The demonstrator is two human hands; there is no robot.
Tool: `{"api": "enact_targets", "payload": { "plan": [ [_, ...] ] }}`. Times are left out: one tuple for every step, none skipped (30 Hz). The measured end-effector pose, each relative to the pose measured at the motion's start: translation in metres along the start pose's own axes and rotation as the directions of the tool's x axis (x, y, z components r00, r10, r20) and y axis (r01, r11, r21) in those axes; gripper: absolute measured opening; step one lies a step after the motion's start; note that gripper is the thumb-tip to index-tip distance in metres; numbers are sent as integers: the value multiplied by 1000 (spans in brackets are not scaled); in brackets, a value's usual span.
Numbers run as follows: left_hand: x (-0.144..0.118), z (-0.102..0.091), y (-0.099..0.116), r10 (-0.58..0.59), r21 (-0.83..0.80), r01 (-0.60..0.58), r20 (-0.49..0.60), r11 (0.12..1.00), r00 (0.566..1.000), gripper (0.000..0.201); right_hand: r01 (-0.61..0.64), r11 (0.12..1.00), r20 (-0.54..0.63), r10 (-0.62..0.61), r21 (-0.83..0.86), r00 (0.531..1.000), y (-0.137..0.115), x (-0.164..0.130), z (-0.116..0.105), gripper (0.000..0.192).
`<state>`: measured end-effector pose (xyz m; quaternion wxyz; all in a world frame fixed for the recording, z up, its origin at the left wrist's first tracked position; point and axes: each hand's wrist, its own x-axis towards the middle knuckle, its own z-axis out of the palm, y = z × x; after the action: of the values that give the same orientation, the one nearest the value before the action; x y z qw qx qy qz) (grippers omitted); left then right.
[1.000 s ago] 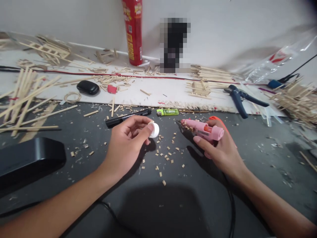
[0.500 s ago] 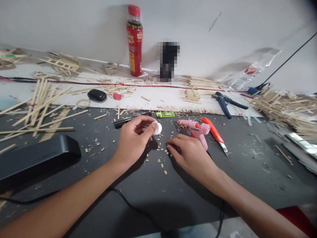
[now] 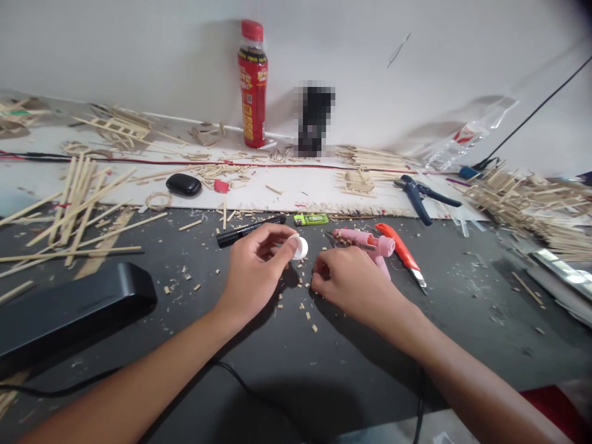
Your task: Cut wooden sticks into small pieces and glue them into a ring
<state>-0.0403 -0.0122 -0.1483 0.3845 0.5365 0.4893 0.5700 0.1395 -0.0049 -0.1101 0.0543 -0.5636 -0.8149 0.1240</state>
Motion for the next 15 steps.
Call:
{"api": "enact_targets", "payload": {
  "plan": [
    [0,0,1,7,3,-7,-8,1000,1000,10,-10,999,-12,11,42,1000,1,-2,-1,16],
    [0,-1,2,15,7,-15,-15,1000,1000,10,-17,992,-24,20,127,1000,3,-4,-2,13],
    [-1,-1,3,24,12,-24,-21,1000,999,10,-17,966,-26,25,259,999,6,-6,-3,10],
    [-2,-1,4,34,17,-34,-27,999,999,9,-10,903,-22,22,430,1000,10,-9,-4,9],
    [-3,-1,5,43,22,-42,-32,999,999,9,8,789,-22,8,614,1000,13,-12,-4,8],
    [-5,0,5,50,25,-49,-36,999,998,9,33,632,-34,-10,774,999,17,-14,-4,8],
    [-7,0,6,58,29,-57,-39,998,998,9,62,466,-56,-28,883,998,20,-15,-3,9],
    [-9,1,6,73,40,-72,-43,997,996,8,91,327,-81,-42,941,996,22,-16,-3,10],
    [-11,1,7,99,59,-96,-46,994,994,7,113,217,-105,-47,970,993,23,-16,-2,9],
    [-14,1,7,136,85,-131,-46,988,990,6,124,138,-119,-40,983,992,23,-16,0,9],
    [-16,1,8,180,117,-175,-40,978,983,7,120,84,-118,-28,989,993,23,-15,1,8],
    [-18,1,8,230,150,-224,-29,963,973,9,105,43,-105,-15,994,994,22,-14,2,7],
    [-19,1,9,278,184,-271,-13,945,960,11,85,5,-85,-2,996,996,21,-14,2,6],
    [-20,1,10,320,210,-313,4,926,948,13,61,-29,-61,9,998,998,20,-13,3,6],
    [-21,1,11,351,233,-346,20,909,936,14,38,-57,-37,16,998,999,19,-13,3,7]
  ]
}}
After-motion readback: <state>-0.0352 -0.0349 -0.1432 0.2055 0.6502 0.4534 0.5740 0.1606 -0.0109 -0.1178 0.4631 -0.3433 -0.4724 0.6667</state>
